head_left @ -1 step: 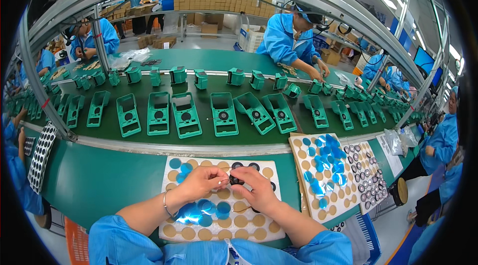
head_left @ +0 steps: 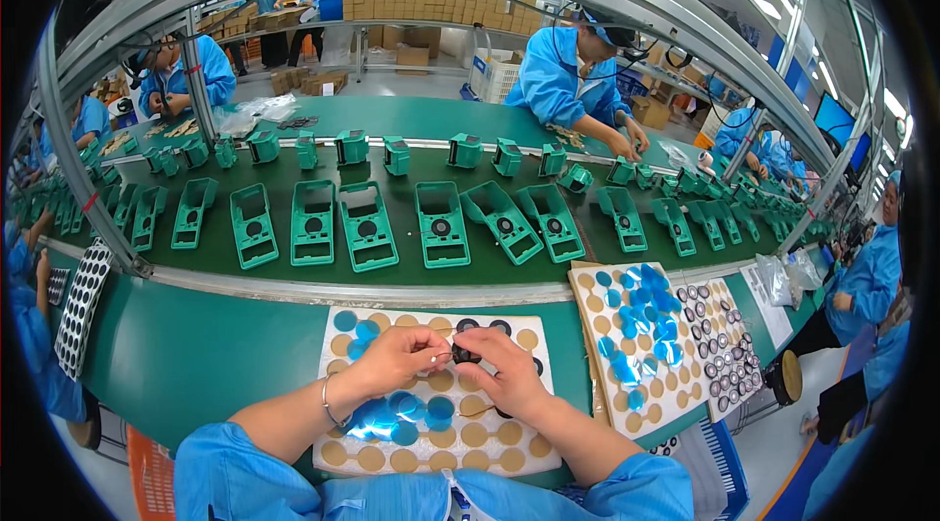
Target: The person assembles rubber rings into a green plastic chassis by hand, taking the rings from component trays and inserting them into the chassis.
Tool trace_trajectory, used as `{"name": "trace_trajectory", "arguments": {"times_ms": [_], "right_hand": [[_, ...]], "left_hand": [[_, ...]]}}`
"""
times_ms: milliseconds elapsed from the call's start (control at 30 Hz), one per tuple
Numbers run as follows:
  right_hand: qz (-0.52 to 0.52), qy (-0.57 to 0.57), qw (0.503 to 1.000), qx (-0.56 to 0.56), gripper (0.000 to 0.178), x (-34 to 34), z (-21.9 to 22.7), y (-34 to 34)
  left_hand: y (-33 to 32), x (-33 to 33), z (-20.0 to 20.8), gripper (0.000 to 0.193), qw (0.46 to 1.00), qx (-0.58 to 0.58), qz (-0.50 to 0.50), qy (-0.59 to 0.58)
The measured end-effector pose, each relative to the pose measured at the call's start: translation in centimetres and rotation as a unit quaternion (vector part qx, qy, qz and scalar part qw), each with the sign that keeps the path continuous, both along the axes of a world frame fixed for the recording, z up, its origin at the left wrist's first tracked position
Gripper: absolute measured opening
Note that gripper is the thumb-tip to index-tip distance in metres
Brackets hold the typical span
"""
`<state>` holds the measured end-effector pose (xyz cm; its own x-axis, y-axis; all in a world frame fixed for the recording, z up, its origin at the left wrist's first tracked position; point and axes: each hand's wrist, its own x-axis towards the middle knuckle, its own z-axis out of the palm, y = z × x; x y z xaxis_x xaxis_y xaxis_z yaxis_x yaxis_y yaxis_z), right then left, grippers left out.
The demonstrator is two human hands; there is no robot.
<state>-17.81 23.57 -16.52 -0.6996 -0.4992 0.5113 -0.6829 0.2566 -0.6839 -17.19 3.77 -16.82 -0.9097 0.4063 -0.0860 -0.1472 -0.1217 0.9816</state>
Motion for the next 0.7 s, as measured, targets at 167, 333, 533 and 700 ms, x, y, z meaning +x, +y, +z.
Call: {"name": "trace_trajectory", "arguments": {"times_ms": [167, 333, 533, 700], "right_hand": [[0.058, -0.19, 0.977, -0.079, 0.034, -0.06, -0.14, -0.26], [0.098, -0.264, 0.948, -0.151, 0.032, -0.23, -0.51, -0.41], [0.046, -0.13, 0.987, -0.082, 0.036, 0.04, -0.44, -0.56], [0.003, -0.003, 1.0, -0.006, 0.038, 0.33, 0.01, -0.84]], "left_hand": [[-0.45, -0.11, 0.13, 0.014, 1.0, -0.01, -0.007, -0.001], [-0.65, 0.23, 0.55, 0.011, 1.0, -0.012, -0.022, -0.005], [-0.69, 0.63, 0.53, 0.016, 0.999, -0.035, -0.005, 0.012], [-0.88, 0.68, 0.12, 0.013, 0.999, -0.039, 0.0, 0.0]]}}
